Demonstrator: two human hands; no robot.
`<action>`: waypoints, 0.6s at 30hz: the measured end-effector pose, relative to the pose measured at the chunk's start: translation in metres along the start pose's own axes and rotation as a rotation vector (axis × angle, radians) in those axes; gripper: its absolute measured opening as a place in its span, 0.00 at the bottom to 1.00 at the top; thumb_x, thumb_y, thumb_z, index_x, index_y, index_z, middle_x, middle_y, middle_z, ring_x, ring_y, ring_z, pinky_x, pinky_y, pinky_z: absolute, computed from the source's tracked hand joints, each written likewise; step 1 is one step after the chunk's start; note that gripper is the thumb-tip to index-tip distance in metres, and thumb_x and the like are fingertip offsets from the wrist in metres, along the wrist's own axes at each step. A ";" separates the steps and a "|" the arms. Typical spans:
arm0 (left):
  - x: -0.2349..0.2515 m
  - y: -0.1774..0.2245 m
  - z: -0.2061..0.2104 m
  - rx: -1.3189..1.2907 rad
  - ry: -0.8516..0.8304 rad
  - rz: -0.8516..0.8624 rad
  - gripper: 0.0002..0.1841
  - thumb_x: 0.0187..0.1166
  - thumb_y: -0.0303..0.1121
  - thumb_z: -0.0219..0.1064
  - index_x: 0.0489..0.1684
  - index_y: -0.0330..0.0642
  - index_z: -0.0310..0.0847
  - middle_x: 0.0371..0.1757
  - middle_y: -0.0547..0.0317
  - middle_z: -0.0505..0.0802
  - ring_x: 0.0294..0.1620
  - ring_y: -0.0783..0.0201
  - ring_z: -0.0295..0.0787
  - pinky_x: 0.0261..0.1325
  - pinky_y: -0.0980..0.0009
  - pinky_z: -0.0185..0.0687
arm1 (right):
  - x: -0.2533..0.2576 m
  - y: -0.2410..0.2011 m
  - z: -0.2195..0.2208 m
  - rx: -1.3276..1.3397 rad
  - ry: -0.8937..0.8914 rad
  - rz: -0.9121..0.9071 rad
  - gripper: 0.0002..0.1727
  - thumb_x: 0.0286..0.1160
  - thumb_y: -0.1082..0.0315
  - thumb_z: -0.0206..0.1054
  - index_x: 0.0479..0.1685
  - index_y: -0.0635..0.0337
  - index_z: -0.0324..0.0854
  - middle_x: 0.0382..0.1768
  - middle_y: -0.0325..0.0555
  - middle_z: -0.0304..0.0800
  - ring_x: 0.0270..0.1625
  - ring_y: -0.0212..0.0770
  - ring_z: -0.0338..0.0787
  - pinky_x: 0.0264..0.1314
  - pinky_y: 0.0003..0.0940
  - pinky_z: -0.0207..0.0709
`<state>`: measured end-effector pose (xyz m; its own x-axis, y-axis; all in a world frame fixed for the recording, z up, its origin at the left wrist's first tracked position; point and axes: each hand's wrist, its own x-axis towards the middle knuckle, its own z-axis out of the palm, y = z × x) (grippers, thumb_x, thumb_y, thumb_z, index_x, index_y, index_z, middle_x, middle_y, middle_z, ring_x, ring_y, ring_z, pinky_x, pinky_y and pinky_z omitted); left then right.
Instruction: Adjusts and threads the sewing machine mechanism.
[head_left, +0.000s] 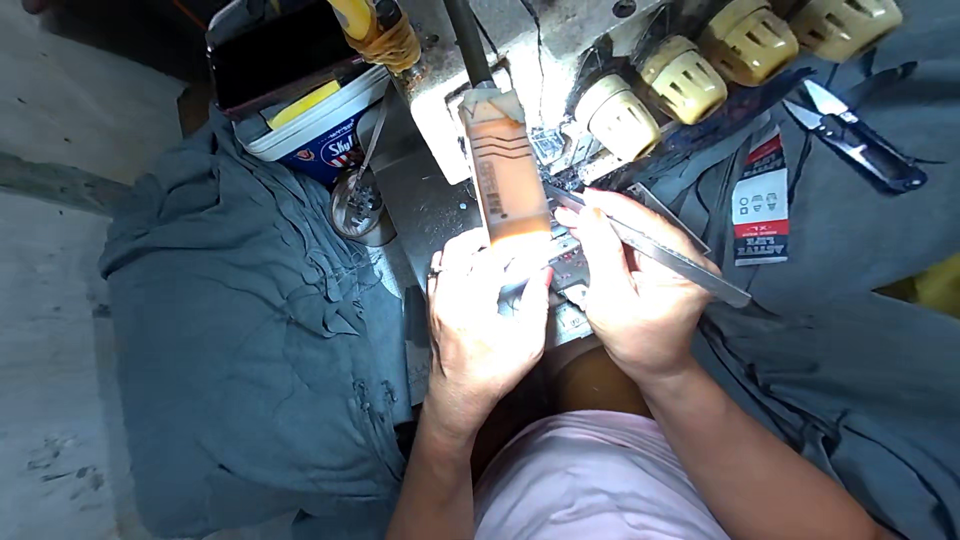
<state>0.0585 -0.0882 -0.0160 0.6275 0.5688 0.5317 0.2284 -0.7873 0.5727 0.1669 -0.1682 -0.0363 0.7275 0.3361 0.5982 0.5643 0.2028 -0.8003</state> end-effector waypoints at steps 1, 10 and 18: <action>0.001 0.000 -0.001 -0.026 0.004 -0.007 0.11 0.73 0.35 0.74 0.40 0.34 0.91 0.49 0.47 0.90 0.56 0.64 0.85 0.61 0.74 0.77 | 0.000 -0.001 -0.001 0.005 -0.003 0.015 0.11 0.77 0.81 0.65 0.53 0.79 0.85 0.49 0.51 0.96 0.54 0.31 0.96 0.62 0.26 0.88; 0.029 -0.012 -0.016 0.041 -0.126 -0.062 0.11 0.84 0.25 0.60 0.51 0.32 0.88 0.52 0.44 0.89 0.54 0.61 0.85 0.58 0.73 0.78 | 0.018 -0.008 -0.007 0.328 -0.072 0.435 0.10 0.85 0.75 0.62 0.58 0.66 0.84 0.45 0.39 0.96 0.46 0.34 0.97 0.53 0.32 0.93; 0.039 -0.013 -0.016 0.084 -0.163 -0.081 0.11 0.85 0.24 0.58 0.50 0.33 0.88 0.53 0.43 0.88 0.59 0.53 0.84 0.63 0.63 0.76 | 0.034 -0.013 -0.007 0.593 -0.017 0.833 0.07 0.86 0.73 0.61 0.52 0.61 0.84 0.39 0.41 0.96 0.39 0.36 0.98 0.46 0.30 0.93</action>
<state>0.0686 -0.0515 0.0070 0.7153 0.5904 0.3740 0.3398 -0.7614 0.5521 0.1872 -0.1657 -0.0049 0.7923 0.5902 -0.1548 -0.4054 0.3196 -0.8564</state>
